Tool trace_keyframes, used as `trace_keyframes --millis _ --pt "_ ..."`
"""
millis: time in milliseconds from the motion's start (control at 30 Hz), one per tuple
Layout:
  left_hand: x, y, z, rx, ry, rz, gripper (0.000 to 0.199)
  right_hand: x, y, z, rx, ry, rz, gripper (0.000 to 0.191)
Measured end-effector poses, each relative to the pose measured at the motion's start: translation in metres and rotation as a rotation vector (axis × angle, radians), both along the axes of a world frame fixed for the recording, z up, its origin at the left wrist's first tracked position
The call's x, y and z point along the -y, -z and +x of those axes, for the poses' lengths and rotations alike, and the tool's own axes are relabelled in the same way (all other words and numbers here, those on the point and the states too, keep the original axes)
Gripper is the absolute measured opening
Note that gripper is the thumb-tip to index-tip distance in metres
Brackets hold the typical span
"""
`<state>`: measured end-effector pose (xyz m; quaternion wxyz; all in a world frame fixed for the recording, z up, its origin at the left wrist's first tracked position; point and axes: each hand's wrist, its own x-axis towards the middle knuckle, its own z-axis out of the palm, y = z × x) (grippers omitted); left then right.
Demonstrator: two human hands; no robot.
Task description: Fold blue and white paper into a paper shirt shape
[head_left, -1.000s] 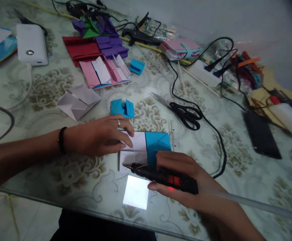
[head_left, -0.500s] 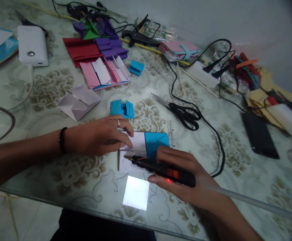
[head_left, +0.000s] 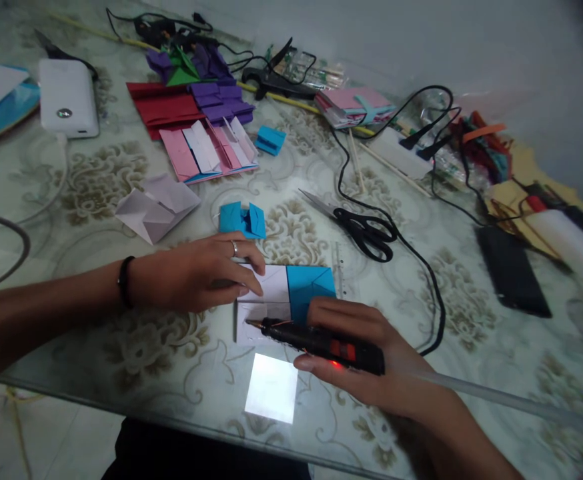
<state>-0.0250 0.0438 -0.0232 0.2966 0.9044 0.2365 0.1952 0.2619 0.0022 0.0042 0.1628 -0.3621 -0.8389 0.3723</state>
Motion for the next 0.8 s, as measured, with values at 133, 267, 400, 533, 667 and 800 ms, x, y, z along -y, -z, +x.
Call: trace_keyframes --millis 133,267,400,533,667,800 --pt "0.000 -0.001 0.001 -0.012 0.003 0.006 0.030 0.000 -0.001 0.000 0.019 -0.033 0.025 0.035" --pt "0.000 -0.002 0.001 -0.010 0.002 0.001 0.030 0.000 -0.002 0.000 0.034 -0.068 0.048 0.039" --pt "0.000 -0.003 0.000 -0.016 0.006 0.001 0.029 0.000 -0.005 0.001 0.031 -0.045 0.056 0.041" --pt "0.000 -0.004 0.000 -0.032 0.008 -0.004 0.029 0.000 -0.009 0.007 0.014 0.003 0.105 0.040" --pt "0.000 -0.003 0.000 -0.027 0.011 0.000 0.030 -0.003 -0.011 0.013 0.025 0.011 0.154 0.034" --pt "0.000 -0.002 0.000 -0.025 0.000 0.006 0.030 -0.008 -0.010 0.020 0.005 0.012 0.199 0.031"
